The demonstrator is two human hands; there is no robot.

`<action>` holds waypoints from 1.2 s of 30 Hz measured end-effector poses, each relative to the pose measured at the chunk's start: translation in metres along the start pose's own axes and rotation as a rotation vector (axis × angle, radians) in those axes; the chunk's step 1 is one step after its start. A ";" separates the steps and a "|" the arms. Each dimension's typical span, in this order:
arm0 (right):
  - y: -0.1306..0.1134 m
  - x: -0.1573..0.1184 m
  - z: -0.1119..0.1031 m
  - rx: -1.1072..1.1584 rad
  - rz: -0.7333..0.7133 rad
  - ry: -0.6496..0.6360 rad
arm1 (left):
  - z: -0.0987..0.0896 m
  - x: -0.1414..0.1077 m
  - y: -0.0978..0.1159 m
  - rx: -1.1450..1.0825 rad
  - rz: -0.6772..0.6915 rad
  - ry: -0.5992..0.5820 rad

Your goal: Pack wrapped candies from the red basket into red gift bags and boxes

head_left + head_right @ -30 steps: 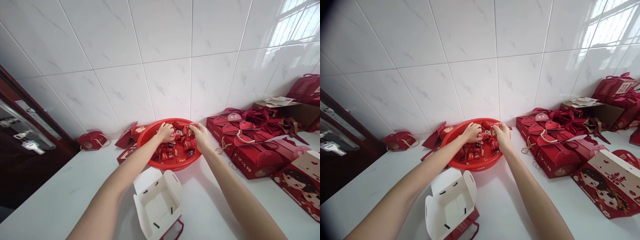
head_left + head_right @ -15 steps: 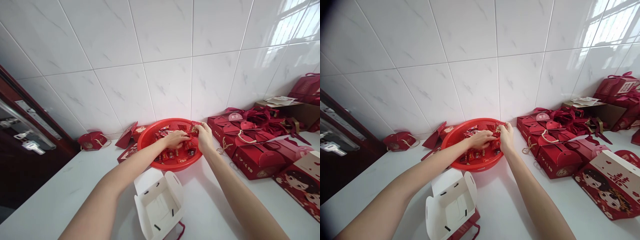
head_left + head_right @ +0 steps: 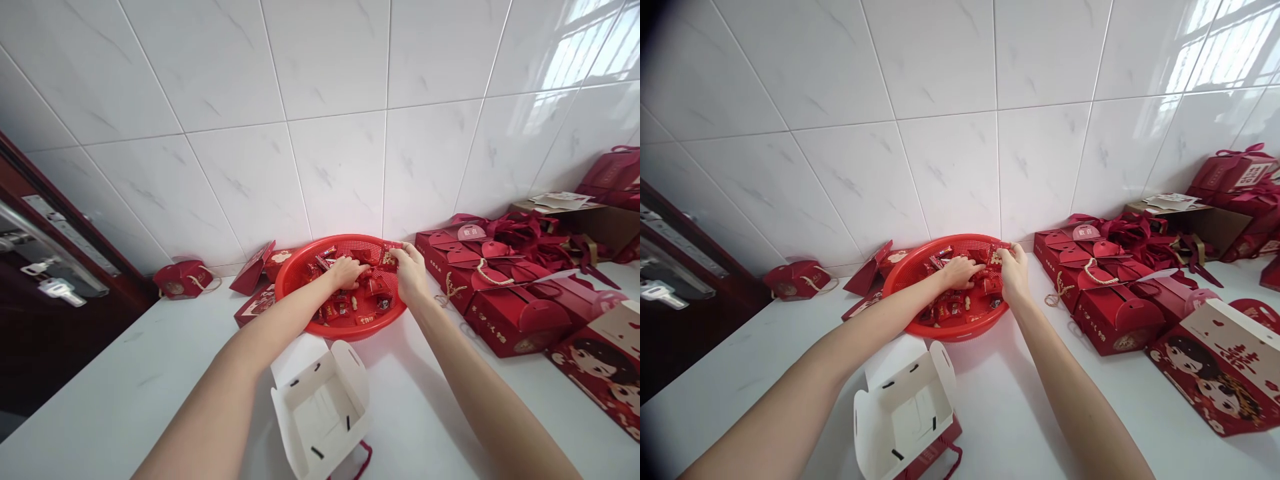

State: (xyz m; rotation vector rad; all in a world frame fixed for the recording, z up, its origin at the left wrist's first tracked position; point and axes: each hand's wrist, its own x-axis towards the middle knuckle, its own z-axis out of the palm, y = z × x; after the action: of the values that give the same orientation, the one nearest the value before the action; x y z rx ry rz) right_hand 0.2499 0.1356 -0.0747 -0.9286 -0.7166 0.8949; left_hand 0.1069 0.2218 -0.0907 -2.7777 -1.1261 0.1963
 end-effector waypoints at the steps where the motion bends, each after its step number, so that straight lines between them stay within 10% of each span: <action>1: 0.000 0.000 0.000 0.003 0.002 0.005 | 0.001 0.000 0.000 -0.025 0.001 -0.009; 13: -0.004 -0.003 0.003 -0.025 -0.023 -0.023 | -0.011 -0.008 -0.032 -0.596 0.069 0.064; 21: -0.006 -0.003 0.005 0.026 -0.018 -0.107 | -0.024 -0.021 -0.051 -1.435 0.010 0.243; 36: -0.007 -0.005 0.004 -0.034 0.068 -0.164 | -0.036 -0.029 -0.049 -1.610 0.047 0.207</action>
State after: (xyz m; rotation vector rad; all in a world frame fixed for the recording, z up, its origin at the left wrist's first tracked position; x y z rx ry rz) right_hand 0.2461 0.1303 -0.0671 -0.9214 -0.8461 1.0300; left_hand 0.0595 0.2332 -0.0444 -3.7704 -1.5037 -1.6624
